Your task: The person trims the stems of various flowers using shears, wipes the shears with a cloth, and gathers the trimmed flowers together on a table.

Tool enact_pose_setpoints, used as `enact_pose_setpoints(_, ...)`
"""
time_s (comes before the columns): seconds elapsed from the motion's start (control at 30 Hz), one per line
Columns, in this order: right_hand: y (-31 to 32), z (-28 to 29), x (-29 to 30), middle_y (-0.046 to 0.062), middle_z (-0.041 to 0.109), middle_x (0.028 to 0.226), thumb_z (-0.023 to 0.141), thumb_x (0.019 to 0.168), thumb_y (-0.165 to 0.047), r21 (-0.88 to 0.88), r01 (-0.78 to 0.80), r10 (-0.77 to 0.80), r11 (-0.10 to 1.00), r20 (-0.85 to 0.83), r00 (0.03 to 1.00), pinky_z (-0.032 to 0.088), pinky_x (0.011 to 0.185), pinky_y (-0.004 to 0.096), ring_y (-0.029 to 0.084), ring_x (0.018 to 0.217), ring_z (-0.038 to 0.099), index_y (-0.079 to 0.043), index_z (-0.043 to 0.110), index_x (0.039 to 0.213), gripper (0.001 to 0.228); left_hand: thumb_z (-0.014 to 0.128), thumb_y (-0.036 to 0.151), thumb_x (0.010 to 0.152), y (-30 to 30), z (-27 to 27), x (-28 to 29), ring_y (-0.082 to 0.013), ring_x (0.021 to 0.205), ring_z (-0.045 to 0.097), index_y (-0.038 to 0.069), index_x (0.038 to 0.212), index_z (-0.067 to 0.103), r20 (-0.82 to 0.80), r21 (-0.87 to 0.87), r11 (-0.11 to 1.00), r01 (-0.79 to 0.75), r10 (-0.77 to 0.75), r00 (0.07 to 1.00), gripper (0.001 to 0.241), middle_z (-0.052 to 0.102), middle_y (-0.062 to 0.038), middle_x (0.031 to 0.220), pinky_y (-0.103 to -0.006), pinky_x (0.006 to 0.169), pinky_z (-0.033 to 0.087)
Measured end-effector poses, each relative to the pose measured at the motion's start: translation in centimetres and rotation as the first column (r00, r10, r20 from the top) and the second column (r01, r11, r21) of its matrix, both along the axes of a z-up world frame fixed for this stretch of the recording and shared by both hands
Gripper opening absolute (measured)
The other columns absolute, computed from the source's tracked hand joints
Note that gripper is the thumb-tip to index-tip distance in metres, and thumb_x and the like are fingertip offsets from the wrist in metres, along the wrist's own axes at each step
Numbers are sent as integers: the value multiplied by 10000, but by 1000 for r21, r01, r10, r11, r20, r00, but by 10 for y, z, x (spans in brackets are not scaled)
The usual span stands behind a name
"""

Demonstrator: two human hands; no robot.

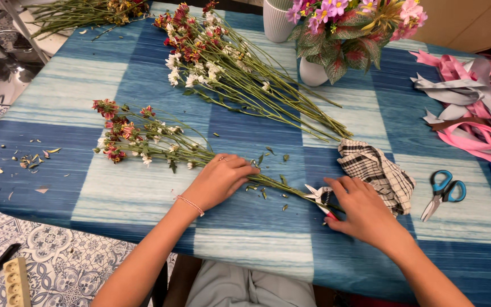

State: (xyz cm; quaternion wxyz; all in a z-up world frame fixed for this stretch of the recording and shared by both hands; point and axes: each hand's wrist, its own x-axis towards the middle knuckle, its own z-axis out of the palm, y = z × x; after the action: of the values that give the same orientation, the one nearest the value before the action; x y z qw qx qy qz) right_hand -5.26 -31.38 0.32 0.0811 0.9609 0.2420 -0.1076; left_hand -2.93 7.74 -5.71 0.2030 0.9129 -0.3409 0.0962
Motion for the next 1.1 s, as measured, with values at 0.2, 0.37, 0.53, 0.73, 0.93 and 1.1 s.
enact_pose_setpoints(0.2,-11,61,-40,29,711,1282,831,736,-733,-228,265,-255,937,71,964,626,984,550,328,1240,709,-260,511,1478,936,661,80,1080,4,30,-19,-262,1047,625,161,1323,747,259,-82,994,75,-51,965,271,723,-9,1209,-421,810,501)
enact_pose_setpoints(0.37,4,100,-3,96,760,1267,732,842,-640,141,351,-359,926,34,933,577,927,515,355,1189,718,-168,578,1510,833,634,-43,1030,-1,41,-24,-269,1002,595,150,1417,714,421,-21,998,57,-43,906,440,645,-41,1101,-425,902,506)
enact_pose_setpoints(0.53,42,61,46,290,813,1236,698,920,-467,445,331,-249,832,-233,940,554,1075,632,514,1243,731,13,739,1384,669,567,19,1092,-11,51,-33,-181,933,672,212,1282,763,508,-85,996,-3,46,860,335,641,8,1019,-331,888,586)
enact_pose_setpoints(0.73,68,-22,66,131,699,1242,871,757,-662,434,79,-113,898,55,992,615,1020,540,375,1288,682,-65,768,1354,851,570,66,1120,-7,75,-33,-175,949,690,206,1323,761,512,-122,992,14,51,857,312,676,2,1101,-319,889,592)
enact_pose_setpoints(0.93,70,7,68,130,644,1369,827,897,-528,539,69,-25,840,-88,996,548,1107,568,381,1355,627,-91,699,1458,723,582,71,1105,-10,63,-17,-196,928,681,222,1356,739,450,-86,996,2,37,892,332,654,8,1022,-336,839,583)
enact_pose_setpoints(1.1,53,37,71,178,780,1327,406,1114,-412,798,436,269,416,-566,779,642,857,380,253,1170,744,46,623,1525,652,653,17,1032,-18,63,-4,-184,873,709,223,1242,786,294,41,999,-15,2,956,323,670,28,943,-326,769,586)
